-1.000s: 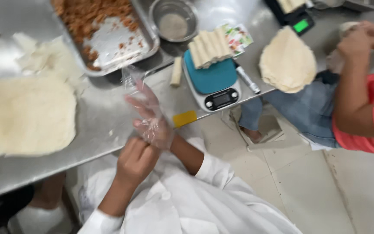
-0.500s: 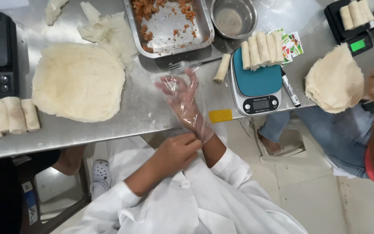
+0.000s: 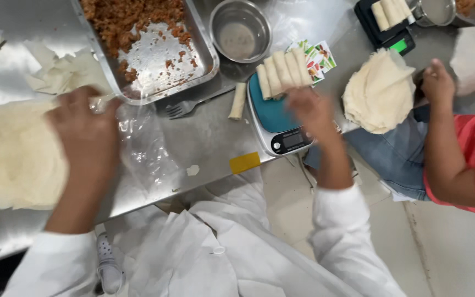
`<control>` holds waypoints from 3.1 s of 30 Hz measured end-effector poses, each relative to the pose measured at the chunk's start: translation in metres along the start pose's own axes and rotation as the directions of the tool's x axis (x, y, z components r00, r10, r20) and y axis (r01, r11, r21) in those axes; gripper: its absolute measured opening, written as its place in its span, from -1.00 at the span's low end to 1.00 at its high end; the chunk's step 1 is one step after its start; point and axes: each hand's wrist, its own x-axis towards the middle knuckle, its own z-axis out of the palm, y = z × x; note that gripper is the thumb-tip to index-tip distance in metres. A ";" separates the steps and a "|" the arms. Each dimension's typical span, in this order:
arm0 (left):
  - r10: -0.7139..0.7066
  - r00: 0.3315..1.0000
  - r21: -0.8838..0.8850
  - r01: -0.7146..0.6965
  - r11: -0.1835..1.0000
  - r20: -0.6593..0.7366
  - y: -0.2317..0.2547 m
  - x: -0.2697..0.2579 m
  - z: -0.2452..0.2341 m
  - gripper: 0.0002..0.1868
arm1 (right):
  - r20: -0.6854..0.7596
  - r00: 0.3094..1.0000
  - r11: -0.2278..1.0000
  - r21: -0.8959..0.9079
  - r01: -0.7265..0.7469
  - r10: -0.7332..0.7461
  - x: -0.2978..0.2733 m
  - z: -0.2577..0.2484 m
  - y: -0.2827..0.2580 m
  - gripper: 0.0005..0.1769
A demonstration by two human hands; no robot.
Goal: The person puts several spring rolls into a small plastic bag by hand and then applies labels to other finished spring roll packages.
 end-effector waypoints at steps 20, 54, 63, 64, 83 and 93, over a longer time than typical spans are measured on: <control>-0.189 0.875 -0.884 0.464 0.061 0.446 0.131 -0.031 0.046 -0.89 | -0.430 0.884 0.943 0.178 0.282 -0.184 -0.036 0.050 0.043 -0.43; 0.237 0.932 -0.858 0.125 0.499 0.273 0.108 -0.044 0.058 -0.80 | -0.031 0.716 0.619 -0.529 0.581 -0.698 0.004 0.152 0.045 -0.75; 0.305 0.920 -0.843 0.047 0.537 0.246 0.100 -0.043 0.036 -0.71 | -0.065 0.799 0.705 -0.516 0.486 -0.598 0.007 0.152 0.052 -0.82; 0.340 0.913 -0.806 -0.022 0.591 0.225 0.097 -0.043 0.029 -0.62 | -0.062 0.802 0.710 -0.510 0.486 -0.594 0.009 0.151 0.054 -0.83; 0.266 0.964 -0.726 -0.196 0.660 -0.018 0.119 -0.078 0.035 -0.59 | -0.076 0.821 0.703 -0.565 0.433 -0.566 0.024 0.123 0.043 -0.76; 0.423 0.886 -0.881 -0.037 0.472 0.189 0.105 -0.059 0.041 -0.55 | 0.284 0.902 0.815 -0.400 0.419 -0.324 0.003 0.092 -0.014 -0.47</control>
